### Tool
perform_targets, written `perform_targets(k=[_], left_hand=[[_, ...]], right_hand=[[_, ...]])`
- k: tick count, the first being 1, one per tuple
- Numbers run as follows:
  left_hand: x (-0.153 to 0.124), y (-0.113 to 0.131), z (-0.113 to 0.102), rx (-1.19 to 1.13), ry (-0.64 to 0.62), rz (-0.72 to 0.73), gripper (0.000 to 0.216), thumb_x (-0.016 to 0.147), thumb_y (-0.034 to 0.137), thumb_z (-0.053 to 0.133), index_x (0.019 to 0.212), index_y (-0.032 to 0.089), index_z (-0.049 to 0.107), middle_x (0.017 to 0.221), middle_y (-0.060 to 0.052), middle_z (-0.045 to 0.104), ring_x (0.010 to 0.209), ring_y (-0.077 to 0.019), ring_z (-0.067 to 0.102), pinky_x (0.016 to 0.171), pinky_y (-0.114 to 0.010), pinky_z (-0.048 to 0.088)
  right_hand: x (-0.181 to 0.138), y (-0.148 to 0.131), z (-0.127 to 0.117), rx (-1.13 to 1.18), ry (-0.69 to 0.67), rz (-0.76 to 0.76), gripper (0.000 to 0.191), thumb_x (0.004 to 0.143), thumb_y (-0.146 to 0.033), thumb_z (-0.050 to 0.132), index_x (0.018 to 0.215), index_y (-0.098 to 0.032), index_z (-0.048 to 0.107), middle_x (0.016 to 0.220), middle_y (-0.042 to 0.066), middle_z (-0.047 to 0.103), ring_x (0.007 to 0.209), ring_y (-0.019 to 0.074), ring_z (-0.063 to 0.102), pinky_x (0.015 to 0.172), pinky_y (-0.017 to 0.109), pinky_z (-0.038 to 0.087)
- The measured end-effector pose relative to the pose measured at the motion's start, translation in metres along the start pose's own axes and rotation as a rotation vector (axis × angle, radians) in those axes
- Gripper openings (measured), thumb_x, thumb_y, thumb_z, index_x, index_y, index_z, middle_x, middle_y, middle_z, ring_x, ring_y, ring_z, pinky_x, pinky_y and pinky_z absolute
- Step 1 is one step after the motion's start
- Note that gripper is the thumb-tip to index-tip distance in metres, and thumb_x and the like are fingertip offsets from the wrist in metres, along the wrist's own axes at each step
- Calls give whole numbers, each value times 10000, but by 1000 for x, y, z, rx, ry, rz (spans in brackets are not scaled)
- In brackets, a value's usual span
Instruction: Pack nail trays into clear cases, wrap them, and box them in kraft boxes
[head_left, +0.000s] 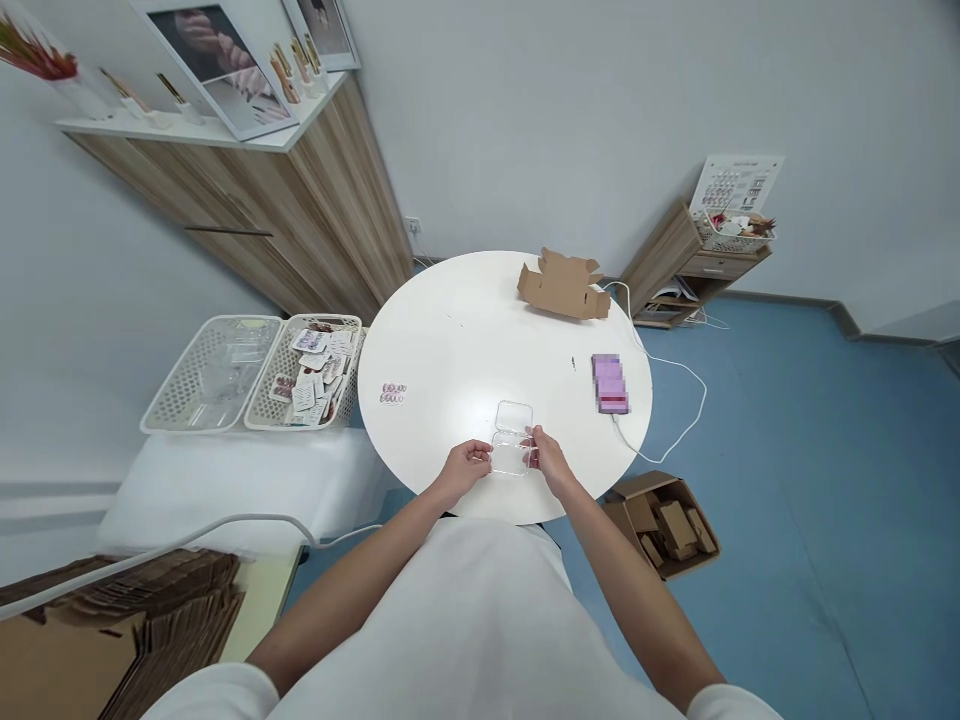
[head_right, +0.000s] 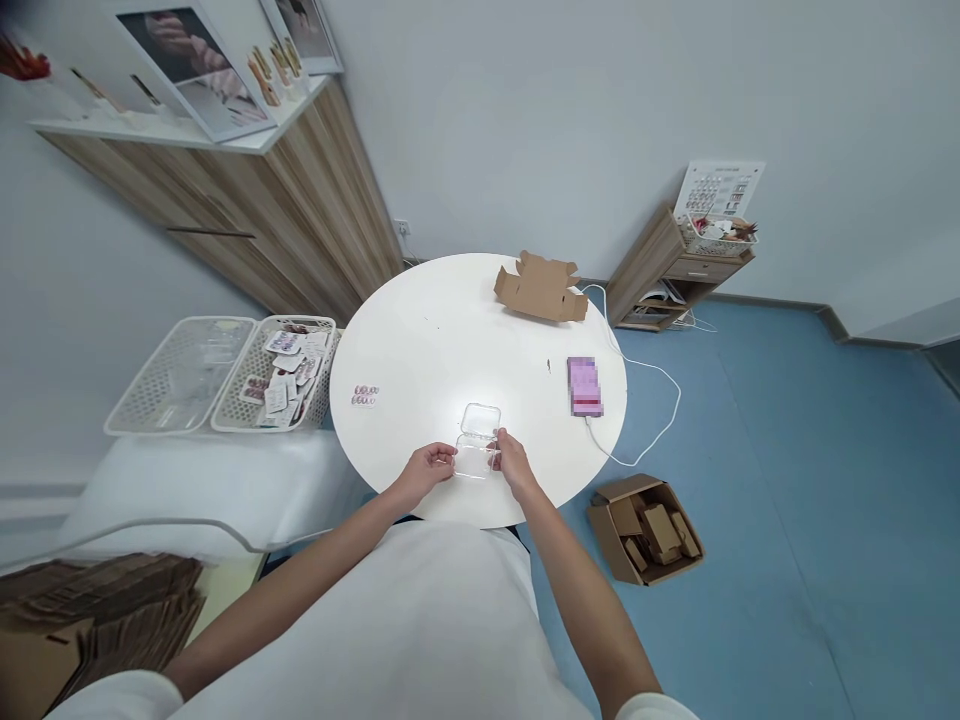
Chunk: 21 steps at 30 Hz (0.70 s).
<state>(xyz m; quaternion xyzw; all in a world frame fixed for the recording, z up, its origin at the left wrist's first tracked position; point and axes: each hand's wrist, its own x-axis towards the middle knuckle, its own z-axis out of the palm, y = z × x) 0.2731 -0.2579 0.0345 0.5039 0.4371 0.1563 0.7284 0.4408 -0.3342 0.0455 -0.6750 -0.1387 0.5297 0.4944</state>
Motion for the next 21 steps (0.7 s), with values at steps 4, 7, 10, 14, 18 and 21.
perform_targets(k=[4, 7, 10, 14, 18, 21], left_hand=[[7, -11, -15, -25, 44, -61, 260, 569, 121, 600, 827, 148, 597, 673, 18, 535, 561, -66, 509, 599, -227, 441], [15, -20, -22, -5, 52, -102, 261, 570, 112, 600, 828, 148, 595, 654, 21, 533, 550, -70, 511, 581, -226, 439], [22, -30, -26, 40, 31, -133, 271, 574, 102, 593, 840, 150, 591, 645, 23, 536, 545, -72, 512, 565, -221, 435], [26, -41, -27, 137, 12, -143, 293, 606, 132, 586, 897, 160, 575, 688, 11, 573, 569, -84, 528, 587, -233, 441], [29, -44, -24, 270, 42, -116, 300, 658, 180, 573, 957, 168, 555, 808, -29, 614, 704, -122, 580, 692, -271, 460], [32, -43, -21, 358, 25, -65, 268, 685, 190, 563, 953, 169, 561, 895, -53, 617, 769, -135, 592, 764, -294, 461]], right_hand=[[-15, 30, 12, -85, 119, -87, 471, 753, -495, 461, 1133, -218, 501, 927, 44, 562, 669, 123, 539, 613, 256, 458], [-22, 49, 23, -164, 160, -128, 484, 728, -421, 512, 1164, -212, 478, 970, 50, 543, 720, 135, 539, 676, 288, 469], [-23, 61, 35, -223, 243, -133, 425, 717, -359, 512, 1109, -196, 520, 1016, 65, 521, 762, 141, 529, 726, 304, 466], [-20, 69, 44, -233, 311, -104, 415, 695, -315, 514, 1090, -185, 526, 1028, 71, 514, 749, 135, 522, 743, 307, 463], [-19, 70, 45, -185, 356, -71, 452, 678, -308, 528, 1111, -181, 491, 1022, 69, 525, 735, 128, 525, 735, 301, 466], [-14, 68, 42, -176, 361, -57, 451, 674, -308, 535, 1105, -186, 491, 1044, 71, 526, 769, 130, 530, 750, 296, 462]])
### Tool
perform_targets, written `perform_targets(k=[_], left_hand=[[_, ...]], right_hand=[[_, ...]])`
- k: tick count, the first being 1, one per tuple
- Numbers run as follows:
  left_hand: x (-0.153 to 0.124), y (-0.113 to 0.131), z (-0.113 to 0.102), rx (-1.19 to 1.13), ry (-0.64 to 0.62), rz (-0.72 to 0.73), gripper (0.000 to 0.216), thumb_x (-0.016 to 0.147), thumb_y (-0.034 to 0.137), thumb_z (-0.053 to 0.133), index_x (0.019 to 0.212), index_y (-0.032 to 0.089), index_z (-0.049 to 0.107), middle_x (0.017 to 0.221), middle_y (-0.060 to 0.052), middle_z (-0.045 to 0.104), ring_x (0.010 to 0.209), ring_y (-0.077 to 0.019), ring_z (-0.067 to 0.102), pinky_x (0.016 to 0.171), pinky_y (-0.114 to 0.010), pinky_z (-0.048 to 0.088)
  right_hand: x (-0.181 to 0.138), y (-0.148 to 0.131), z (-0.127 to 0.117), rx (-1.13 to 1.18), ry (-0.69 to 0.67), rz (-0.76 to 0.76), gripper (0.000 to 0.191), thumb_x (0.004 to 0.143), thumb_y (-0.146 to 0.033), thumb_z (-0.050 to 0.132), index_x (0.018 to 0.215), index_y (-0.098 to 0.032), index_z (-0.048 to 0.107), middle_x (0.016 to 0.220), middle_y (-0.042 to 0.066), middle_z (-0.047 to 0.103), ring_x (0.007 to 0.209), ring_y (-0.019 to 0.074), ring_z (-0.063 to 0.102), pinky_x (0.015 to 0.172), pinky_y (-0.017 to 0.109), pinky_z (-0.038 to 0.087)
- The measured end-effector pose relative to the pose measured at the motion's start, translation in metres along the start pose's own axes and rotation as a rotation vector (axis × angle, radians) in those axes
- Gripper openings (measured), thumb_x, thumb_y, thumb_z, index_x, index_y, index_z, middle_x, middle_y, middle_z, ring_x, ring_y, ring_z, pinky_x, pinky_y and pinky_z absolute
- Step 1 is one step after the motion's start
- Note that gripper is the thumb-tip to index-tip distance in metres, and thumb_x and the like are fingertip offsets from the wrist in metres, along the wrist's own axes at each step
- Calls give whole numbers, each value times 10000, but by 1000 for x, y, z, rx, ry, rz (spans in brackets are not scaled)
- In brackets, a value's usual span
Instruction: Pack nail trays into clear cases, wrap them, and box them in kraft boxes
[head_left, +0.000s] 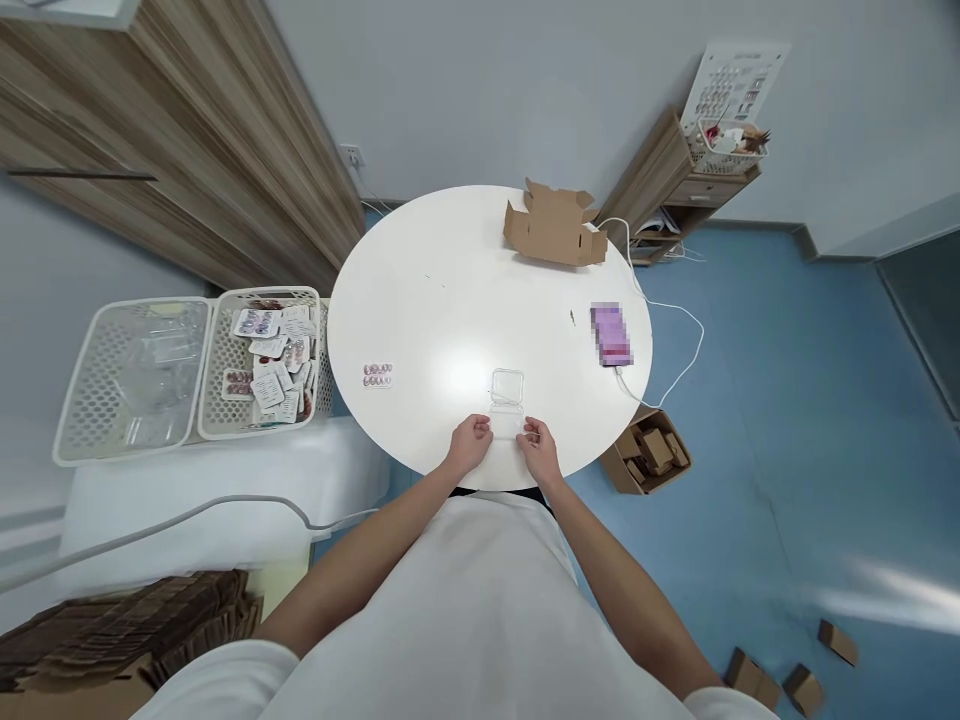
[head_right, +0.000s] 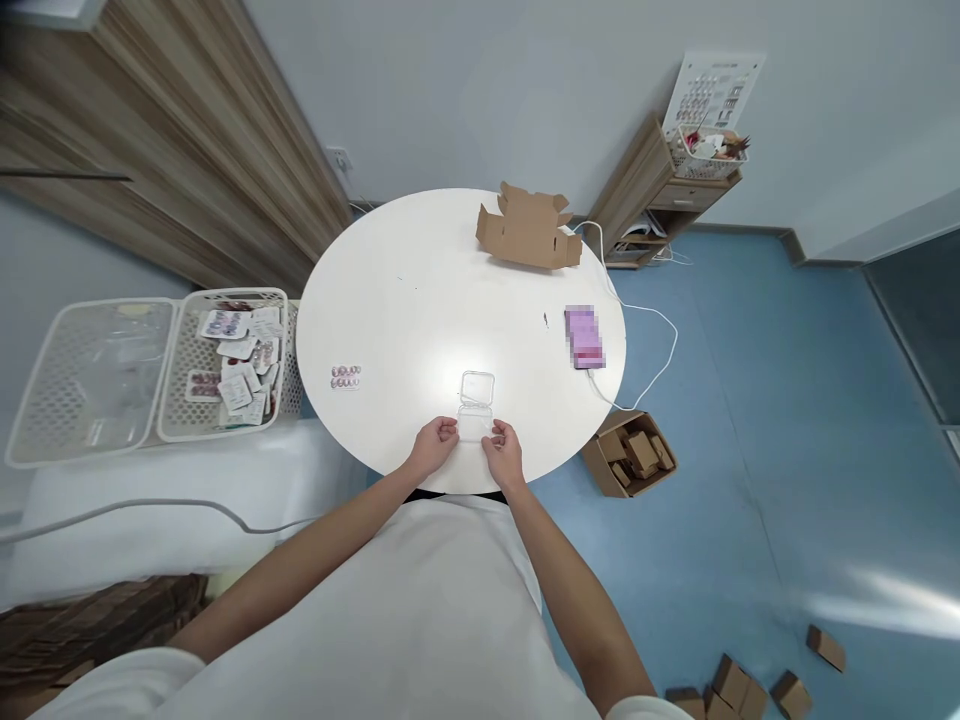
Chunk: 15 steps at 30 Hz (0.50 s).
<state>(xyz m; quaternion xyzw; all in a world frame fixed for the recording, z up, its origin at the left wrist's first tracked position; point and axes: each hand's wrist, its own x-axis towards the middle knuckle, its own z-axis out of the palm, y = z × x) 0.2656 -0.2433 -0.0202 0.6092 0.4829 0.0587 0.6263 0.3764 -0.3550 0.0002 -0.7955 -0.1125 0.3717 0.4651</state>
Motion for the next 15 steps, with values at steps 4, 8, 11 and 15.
perform_targets(k=[4, 8, 11, 15], left_hand=[[-1, 1, 0, 118, 18, 36, 304, 686, 207, 582, 987, 177, 561, 1014, -73, 590, 864, -161, 575, 807, -309, 450], [-10, -1, 1, 101, 46, -29, 413, 702, 227, 580, 1105, 173, 509, 1099, -95, 547, 905, -167, 560, 812, -311, 443], [-17, -4, 8, 13, 32, -94, 469, 721, 227, 567, 1173, 166, 461, 1127, -105, 532, 894, -154, 565, 818, -305, 438], [-20, -6, 19, -99, 24, -123, 467, 714, 201, 572, 1170, 177, 471, 1199, -105, 489, 933, -155, 554, 822, -288, 433]], right_hand=[[6, 3, -4, -39, -3, 7, 447, 686, -312, 524, 1115, -196, 484, 1077, 75, 518, 847, 148, 529, 774, 300, 456], [5, 10, -11, -58, -27, 53, 454, 703, -309, 498, 1144, -205, 463, 1113, 77, 504, 814, 147, 550, 755, 305, 466], [4, 14, -15, -85, -95, 78, 479, 709, -289, 475, 1180, -210, 435, 1113, 71, 503, 714, 128, 570, 723, 311, 476], [10, 13, -15, -209, -168, -6, 472, 695, -231, 461, 1166, -194, 462, 1067, 70, 510, 678, 126, 558, 731, 328, 471]])
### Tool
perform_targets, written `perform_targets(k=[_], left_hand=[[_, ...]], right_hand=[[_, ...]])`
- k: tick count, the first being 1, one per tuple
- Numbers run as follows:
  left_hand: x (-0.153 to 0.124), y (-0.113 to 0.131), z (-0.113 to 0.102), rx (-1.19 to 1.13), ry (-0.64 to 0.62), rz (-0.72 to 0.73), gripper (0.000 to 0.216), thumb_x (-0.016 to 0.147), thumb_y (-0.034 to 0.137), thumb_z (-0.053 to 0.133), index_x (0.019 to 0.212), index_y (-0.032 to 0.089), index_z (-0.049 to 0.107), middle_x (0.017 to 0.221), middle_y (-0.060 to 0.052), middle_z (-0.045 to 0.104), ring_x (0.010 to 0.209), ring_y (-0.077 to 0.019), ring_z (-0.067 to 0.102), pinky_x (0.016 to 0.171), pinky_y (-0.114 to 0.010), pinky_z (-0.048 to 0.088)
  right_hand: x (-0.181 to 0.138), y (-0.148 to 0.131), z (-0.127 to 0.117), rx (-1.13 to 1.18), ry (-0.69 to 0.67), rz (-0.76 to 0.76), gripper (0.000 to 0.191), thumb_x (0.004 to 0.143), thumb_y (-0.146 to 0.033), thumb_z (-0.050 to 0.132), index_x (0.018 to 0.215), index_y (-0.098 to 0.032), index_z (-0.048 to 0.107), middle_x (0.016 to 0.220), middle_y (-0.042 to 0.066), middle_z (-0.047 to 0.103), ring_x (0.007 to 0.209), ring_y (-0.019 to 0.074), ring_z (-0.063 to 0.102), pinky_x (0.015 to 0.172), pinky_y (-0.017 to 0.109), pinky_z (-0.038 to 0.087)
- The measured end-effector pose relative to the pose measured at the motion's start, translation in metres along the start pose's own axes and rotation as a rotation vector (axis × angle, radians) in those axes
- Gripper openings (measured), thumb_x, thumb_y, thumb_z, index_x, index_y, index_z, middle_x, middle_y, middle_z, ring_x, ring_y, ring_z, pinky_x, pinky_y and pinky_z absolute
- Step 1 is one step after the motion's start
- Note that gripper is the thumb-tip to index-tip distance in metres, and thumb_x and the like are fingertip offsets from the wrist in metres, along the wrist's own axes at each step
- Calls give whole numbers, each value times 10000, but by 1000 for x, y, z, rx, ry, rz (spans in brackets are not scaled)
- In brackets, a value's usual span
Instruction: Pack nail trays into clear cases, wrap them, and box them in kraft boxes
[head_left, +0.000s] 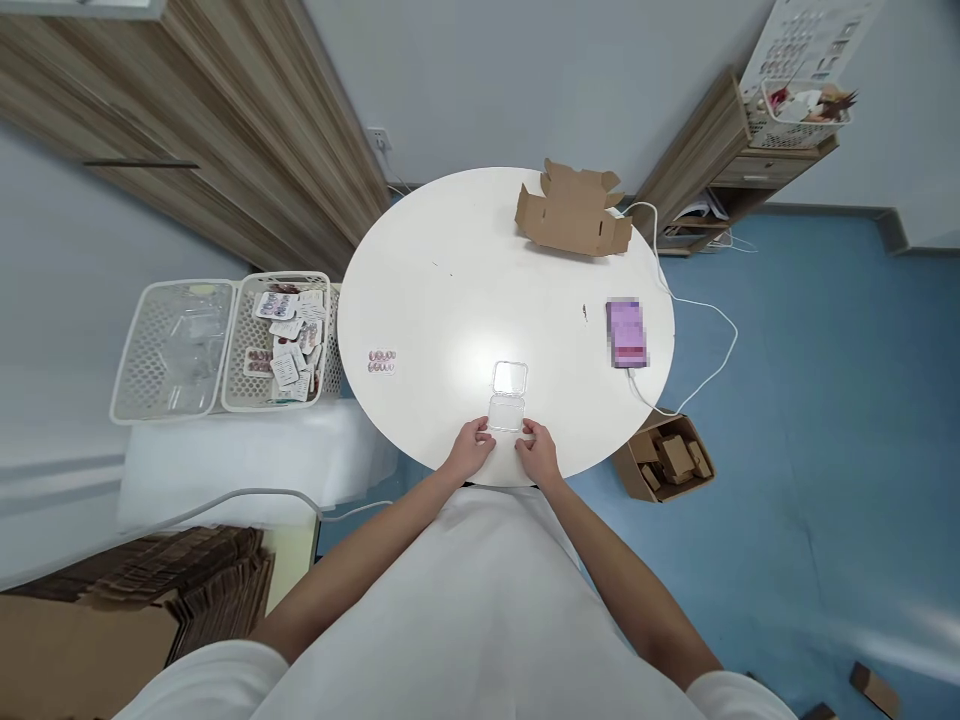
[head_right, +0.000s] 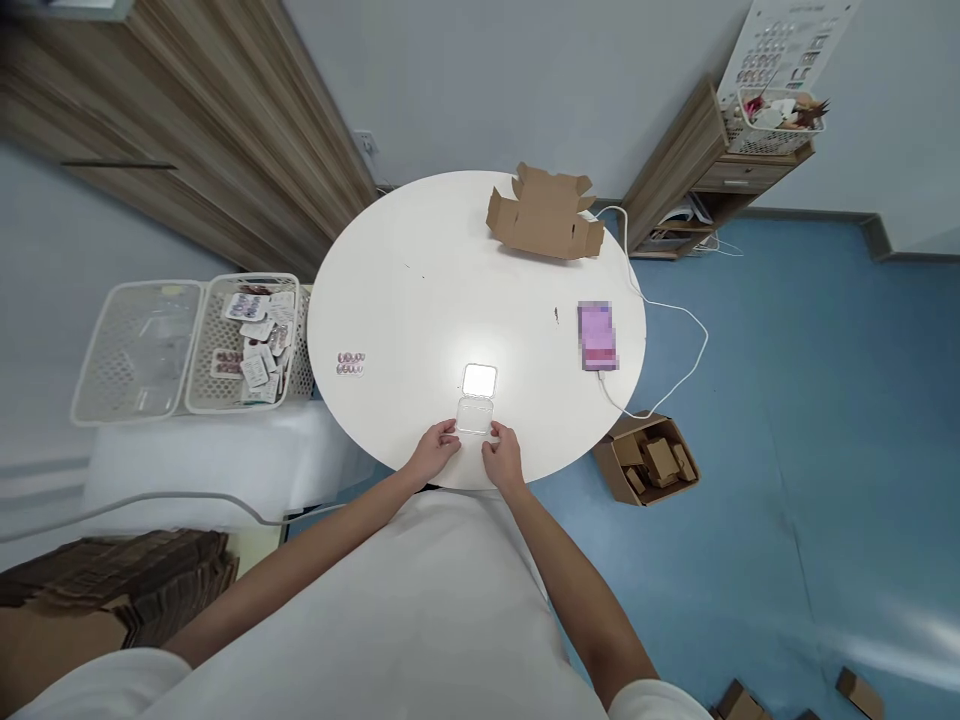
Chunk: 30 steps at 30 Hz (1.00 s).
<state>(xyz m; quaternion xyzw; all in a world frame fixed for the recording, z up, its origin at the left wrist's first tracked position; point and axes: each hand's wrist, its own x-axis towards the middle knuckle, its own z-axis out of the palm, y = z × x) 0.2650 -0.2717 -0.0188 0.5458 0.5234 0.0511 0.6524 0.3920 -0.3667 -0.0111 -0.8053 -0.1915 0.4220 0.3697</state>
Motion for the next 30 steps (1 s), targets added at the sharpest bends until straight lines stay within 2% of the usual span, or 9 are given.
perform_targets(k=[5, 15, 24, 27, 30], left_hand=[[7, 5, 8, -45, 64, -32, 544, 710, 167, 561, 1233, 183, 415, 1214, -103, 462, 989, -158, 535, 832, -263, 426], [15, 23, 15, -36, 160, 3, 562, 700, 153, 556, 1240, 200, 407, 1227, -96, 442, 1006, -160, 526, 834, -264, 419], [14, 12, 19, 9, 192, 21, 596, 706, 171, 563, 1268, 176, 366, 1186, -108, 453, 993, -154, 514, 841, -283, 416], [8, 9, 11, 51, 168, 48, 545, 717, 179, 554, 1241, 180, 405, 1134, -94, 490, 947, -148, 525, 823, -287, 428], [-2, 7, -14, 178, 123, 111, 445, 726, 209, 545, 1167, 196, 482, 1082, -78, 525, 912, -156, 534, 769, -286, 447]], right_hand=[[17, -7, -3, -49, -51, -112, 464, 688, -184, 441, 1149, -187, 488, 1025, 69, 515, 706, 134, 533, 737, 329, 466], [41, -17, -8, -98, -115, -163, 497, 702, -192, 450, 1199, -192, 434, 1067, 83, 488, 765, 150, 539, 734, 333, 473], [40, -14, -9, -69, -133, -157, 568, 703, -207, 464, 1259, -182, 352, 1074, 83, 474, 765, 146, 534, 729, 325, 476], [38, -16, -10, -24, -121, -131, 598, 709, -229, 471, 1282, -194, 304, 1046, 71, 481, 751, 138, 529, 714, 308, 473], [36, -18, -10, 20, -95, -111, 619, 713, -257, 484, 1291, -196, 271, 999, 53, 478, 725, 128, 516, 703, 295, 466]])
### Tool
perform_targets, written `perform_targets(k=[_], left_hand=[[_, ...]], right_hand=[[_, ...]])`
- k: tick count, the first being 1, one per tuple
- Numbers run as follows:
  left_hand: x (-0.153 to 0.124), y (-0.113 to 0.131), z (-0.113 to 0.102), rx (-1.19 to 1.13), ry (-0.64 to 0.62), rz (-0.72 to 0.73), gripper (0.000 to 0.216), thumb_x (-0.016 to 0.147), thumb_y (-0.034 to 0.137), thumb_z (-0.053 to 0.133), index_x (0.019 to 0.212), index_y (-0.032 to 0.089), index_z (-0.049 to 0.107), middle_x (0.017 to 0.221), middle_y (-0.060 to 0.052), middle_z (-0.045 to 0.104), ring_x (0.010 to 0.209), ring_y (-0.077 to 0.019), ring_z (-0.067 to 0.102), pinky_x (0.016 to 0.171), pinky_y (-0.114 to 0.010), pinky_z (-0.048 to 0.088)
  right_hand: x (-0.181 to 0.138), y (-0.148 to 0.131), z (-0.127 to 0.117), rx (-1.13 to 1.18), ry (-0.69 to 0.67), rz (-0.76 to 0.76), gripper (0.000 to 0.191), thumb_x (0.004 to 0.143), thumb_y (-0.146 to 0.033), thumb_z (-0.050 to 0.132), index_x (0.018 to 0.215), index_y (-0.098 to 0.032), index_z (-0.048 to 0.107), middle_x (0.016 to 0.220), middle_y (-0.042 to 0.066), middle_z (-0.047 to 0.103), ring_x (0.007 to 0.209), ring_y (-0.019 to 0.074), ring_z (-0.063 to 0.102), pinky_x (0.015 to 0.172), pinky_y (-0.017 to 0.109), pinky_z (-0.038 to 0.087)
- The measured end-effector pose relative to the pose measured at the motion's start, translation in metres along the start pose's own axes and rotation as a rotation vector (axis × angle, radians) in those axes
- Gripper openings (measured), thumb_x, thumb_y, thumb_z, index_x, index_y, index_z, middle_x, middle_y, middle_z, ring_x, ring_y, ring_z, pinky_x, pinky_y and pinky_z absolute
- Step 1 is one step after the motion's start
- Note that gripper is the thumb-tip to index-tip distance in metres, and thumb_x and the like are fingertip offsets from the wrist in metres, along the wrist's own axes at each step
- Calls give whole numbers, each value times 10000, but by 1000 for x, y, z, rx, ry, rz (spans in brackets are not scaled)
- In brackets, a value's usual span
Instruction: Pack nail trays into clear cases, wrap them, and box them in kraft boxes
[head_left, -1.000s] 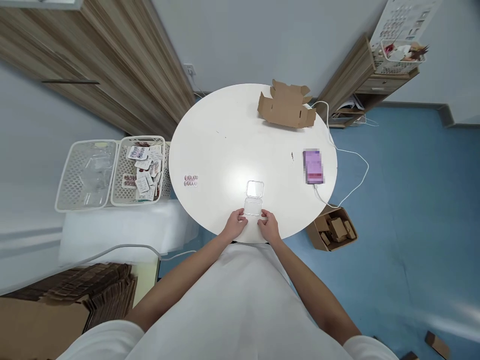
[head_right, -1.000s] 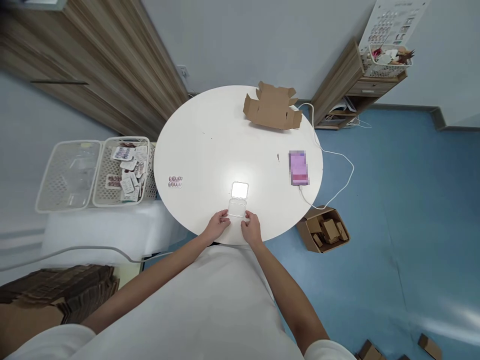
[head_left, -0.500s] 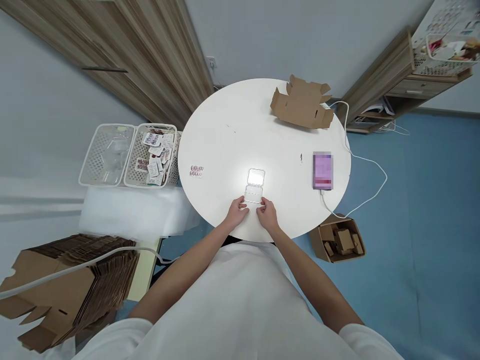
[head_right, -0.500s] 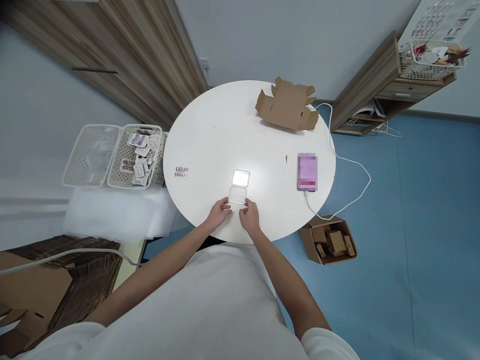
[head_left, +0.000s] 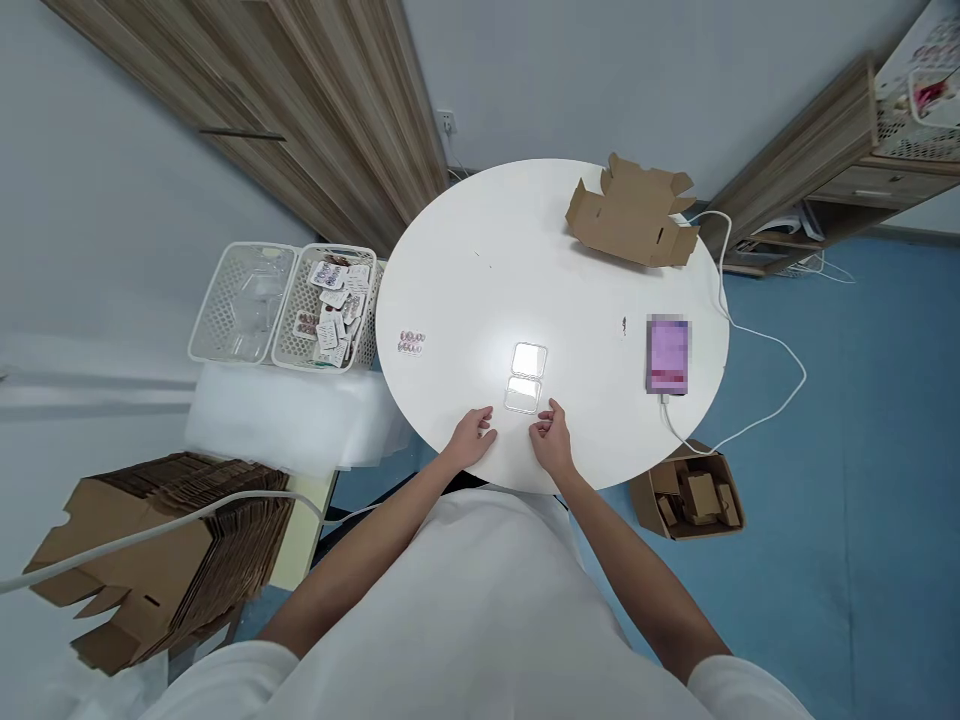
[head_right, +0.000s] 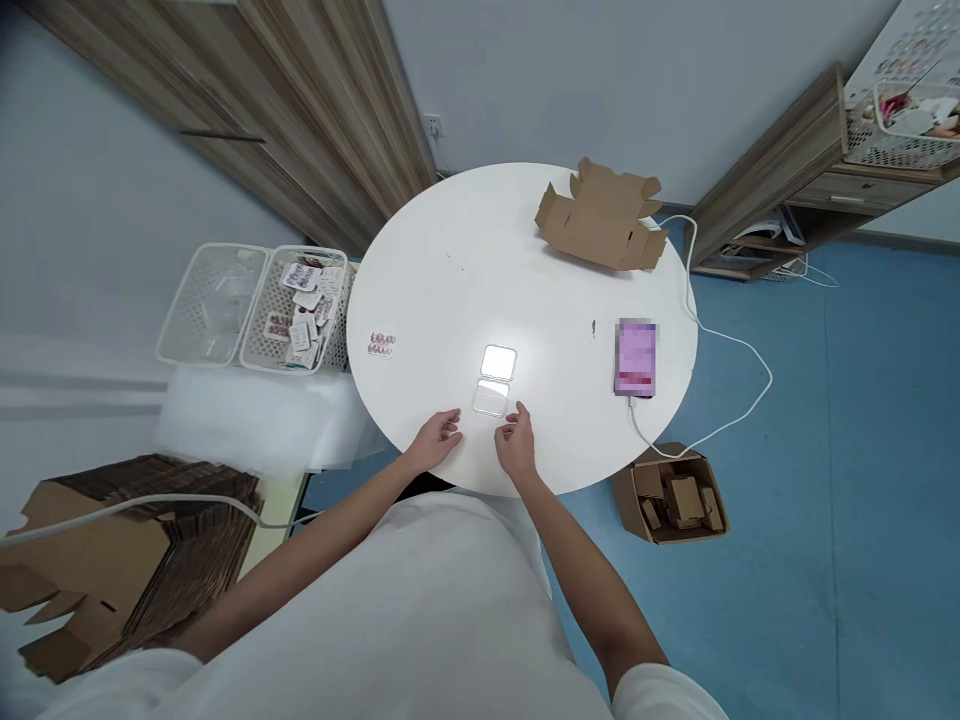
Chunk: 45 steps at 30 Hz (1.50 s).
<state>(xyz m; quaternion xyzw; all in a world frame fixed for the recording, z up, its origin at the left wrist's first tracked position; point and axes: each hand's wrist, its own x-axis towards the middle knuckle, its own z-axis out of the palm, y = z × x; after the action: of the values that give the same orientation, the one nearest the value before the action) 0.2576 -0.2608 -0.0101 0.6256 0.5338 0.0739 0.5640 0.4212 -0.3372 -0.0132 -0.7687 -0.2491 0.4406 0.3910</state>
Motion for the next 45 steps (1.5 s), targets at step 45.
perform_targets(k=[45], left_hand=[[130, -22, -229, 591, -97, 209, 629, 687, 164, 592, 1274, 180, 367, 928, -66, 523, 867, -224, 515, 740, -317, 418]], right_hand=[[105, -121, 209, -700, -108, -307, 590, 741, -275, 572, 1278, -217, 337, 1020, 91, 469, 928, 237, 460, 753, 360, 400]])
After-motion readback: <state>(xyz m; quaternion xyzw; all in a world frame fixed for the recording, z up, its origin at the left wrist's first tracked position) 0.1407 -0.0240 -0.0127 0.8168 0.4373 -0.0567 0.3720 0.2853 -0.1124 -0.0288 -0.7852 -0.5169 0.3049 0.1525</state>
